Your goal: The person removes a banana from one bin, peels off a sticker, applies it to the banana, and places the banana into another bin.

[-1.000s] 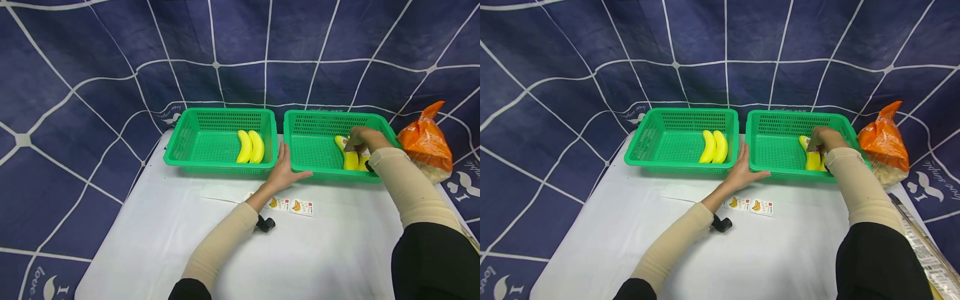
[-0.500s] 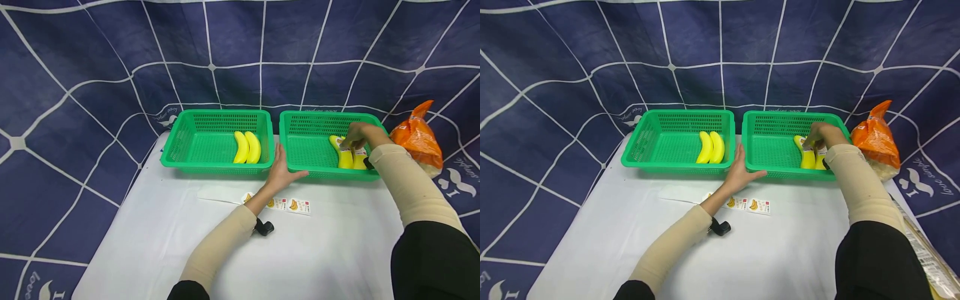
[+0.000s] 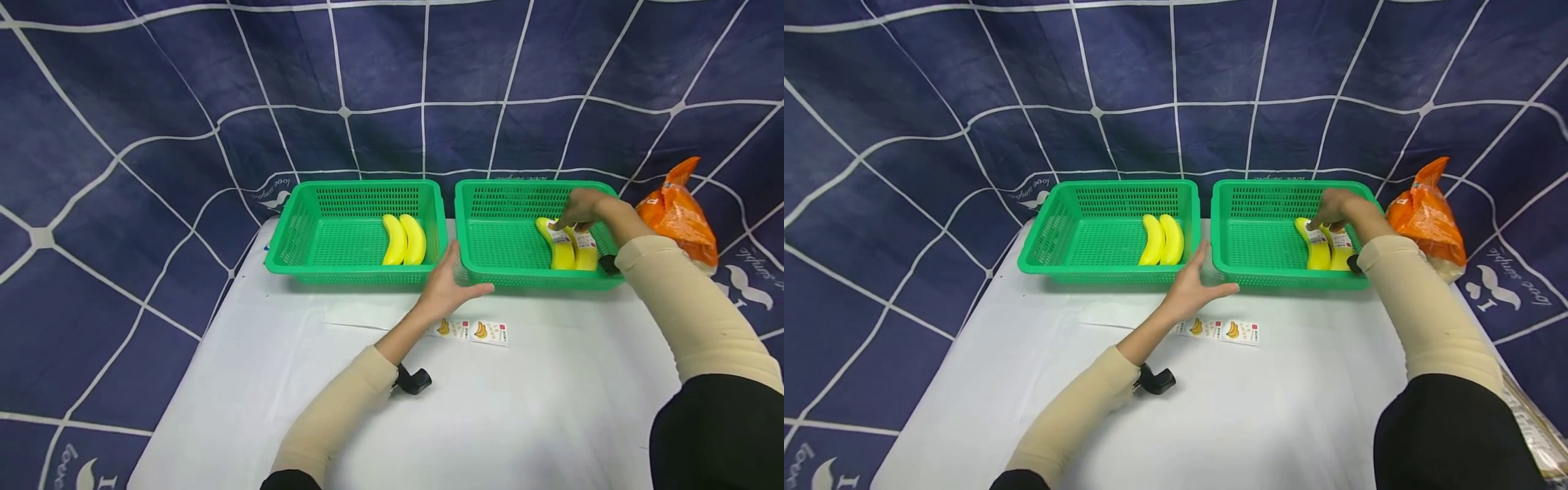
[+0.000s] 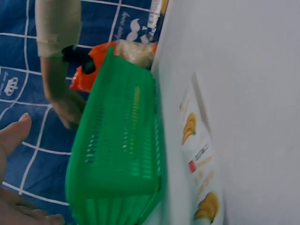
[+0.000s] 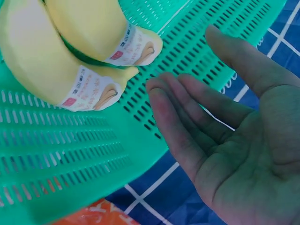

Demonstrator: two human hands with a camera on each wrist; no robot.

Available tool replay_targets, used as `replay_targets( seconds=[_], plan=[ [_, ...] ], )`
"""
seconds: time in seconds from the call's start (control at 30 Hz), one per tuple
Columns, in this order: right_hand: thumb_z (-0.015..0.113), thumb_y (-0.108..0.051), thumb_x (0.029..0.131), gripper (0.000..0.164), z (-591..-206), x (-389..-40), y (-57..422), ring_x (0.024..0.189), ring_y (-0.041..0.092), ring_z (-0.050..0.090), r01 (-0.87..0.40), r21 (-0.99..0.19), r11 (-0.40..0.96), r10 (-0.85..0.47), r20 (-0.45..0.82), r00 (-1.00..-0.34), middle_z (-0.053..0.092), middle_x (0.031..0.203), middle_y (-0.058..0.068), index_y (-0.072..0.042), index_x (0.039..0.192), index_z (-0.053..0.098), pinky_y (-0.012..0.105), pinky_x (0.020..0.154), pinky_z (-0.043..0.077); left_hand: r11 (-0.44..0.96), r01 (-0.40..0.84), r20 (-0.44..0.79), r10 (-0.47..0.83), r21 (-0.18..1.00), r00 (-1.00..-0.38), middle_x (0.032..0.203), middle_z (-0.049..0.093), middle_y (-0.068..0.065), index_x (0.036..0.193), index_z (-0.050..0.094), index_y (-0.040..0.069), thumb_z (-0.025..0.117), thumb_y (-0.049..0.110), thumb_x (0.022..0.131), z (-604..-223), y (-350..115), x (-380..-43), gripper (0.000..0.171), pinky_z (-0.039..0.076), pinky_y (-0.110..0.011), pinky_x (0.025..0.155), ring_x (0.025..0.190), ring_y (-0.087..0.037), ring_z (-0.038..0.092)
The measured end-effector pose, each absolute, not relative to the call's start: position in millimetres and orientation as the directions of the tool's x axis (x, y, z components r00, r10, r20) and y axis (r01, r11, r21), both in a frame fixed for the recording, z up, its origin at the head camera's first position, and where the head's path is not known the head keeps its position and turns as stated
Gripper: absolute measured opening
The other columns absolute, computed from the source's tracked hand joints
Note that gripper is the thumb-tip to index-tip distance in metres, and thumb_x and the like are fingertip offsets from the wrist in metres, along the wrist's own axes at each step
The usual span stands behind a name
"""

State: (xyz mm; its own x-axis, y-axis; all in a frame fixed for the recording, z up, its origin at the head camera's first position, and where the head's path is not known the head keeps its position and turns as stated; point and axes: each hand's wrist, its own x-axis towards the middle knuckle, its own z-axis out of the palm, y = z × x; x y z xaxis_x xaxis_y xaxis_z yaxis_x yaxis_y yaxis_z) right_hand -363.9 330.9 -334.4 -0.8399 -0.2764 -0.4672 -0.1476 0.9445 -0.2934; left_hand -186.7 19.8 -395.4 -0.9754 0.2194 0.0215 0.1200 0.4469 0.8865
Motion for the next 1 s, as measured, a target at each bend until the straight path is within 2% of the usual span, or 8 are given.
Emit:
replay_targets(
  seconds=[0.27, 0.4, 0.5, 0.63, 0.77, 1.0],
  plan=[
    [0.072, -0.035, 0.086, 0.056, -326, -344, 334, 0.077, 0.027, 0.070, -0.198, -0.319, 0.927, -0.315, -0.375, -0.872, 0.072, 0.095, 0.025, 0.014, 0.112, 0.065, 0.033, 0.066, 0.059, 0.485, 0.183, 0.089, 0.211, 0.855, -0.974, 0.165, 0.016, -0.001, 0.158, 0.010, 0.023, 0.079, 0.045, 0.078, -375, -31, -186, 0.108, 0.027, -0.050, 0.119, 0.150, -0.024, 0.022],
    [0.072, -0.036, 0.086, 0.062, -325, -332, 331, 0.079, 0.028, 0.070, -0.175, -0.348, 0.921, -0.299, -0.344, -0.890, 0.070, 0.101, 0.027, 0.015, 0.118, 0.060, 0.034, 0.066, 0.058, 0.515, 0.198, 0.105, 0.205, 0.834, -0.973, 0.164, 0.020, -0.001, 0.158, 0.014, 0.027, 0.078, 0.046, 0.079, -372, -60, -186, 0.103, 0.027, -0.053, 0.119, 0.150, -0.025, 0.022],
    [0.072, -0.039, 0.085, 0.067, -325, -323, 325, 0.075, 0.022, 0.068, -0.184, -0.344, 0.921, -0.301, -0.324, -0.897, 0.072, 0.096, 0.024, 0.015, 0.122, 0.058, 0.035, 0.066, 0.057, 0.544, 0.201, 0.111, 0.193, 0.815, -0.975, 0.164, 0.018, -0.001, 0.157, 0.015, 0.028, 0.077, 0.046, 0.079, -372, -82, -184, 0.102, 0.024, -0.055, 0.119, 0.151, -0.027, 0.019],
    [0.070, -0.042, 0.087, 0.068, -322, -310, 314, 0.076, 0.023, 0.068, -0.231, -0.314, 0.921, -0.327, -0.297, -0.897, 0.073, 0.091, 0.020, 0.014, 0.124, 0.058, 0.039, 0.067, 0.055, 0.549, 0.181, 0.111, 0.159, 0.816, -0.981, 0.164, 0.016, -0.004, 0.158, 0.015, 0.026, 0.077, 0.047, 0.080, -372, -110, -182, 0.101, 0.032, -0.055, 0.115, 0.147, -0.035, 0.028],
    [0.068, -0.041, 0.088, 0.065, -318, -296, 302, 0.084, 0.030, 0.069, -0.262, -0.316, 0.912, -0.353, -0.275, -0.894, 0.070, 0.105, 0.026, 0.011, 0.125, 0.058, 0.041, 0.068, 0.055, 0.548, 0.139, 0.096, 0.107, 0.825, -0.990, 0.164, 0.018, -0.006, 0.157, 0.015, 0.027, 0.077, 0.048, 0.079, -369, -136, -180, 0.102, 0.041, -0.055, 0.109, 0.141, -0.041, 0.037],
    [0.070, -0.044, 0.087, 0.067, -309, -275, 286, 0.092, 0.032, 0.067, -0.303, -0.313, 0.900, -0.384, -0.243, -0.891, 0.064, 0.119, 0.030, 0.008, 0.127, 0.058, 0.047, 0.076, 0.054, 0.581, 0.123, 0.134, 0.023, 0.805, -0.991, 0.163, 0.019, -0.011, 0.158, 0.015, 0.021, 0.075, 0.044, 0.083, -356, -189, -172, 0.098, 0.033, -0.054, 0.115, 0.145, -0.041, 0.029]
  ],
)
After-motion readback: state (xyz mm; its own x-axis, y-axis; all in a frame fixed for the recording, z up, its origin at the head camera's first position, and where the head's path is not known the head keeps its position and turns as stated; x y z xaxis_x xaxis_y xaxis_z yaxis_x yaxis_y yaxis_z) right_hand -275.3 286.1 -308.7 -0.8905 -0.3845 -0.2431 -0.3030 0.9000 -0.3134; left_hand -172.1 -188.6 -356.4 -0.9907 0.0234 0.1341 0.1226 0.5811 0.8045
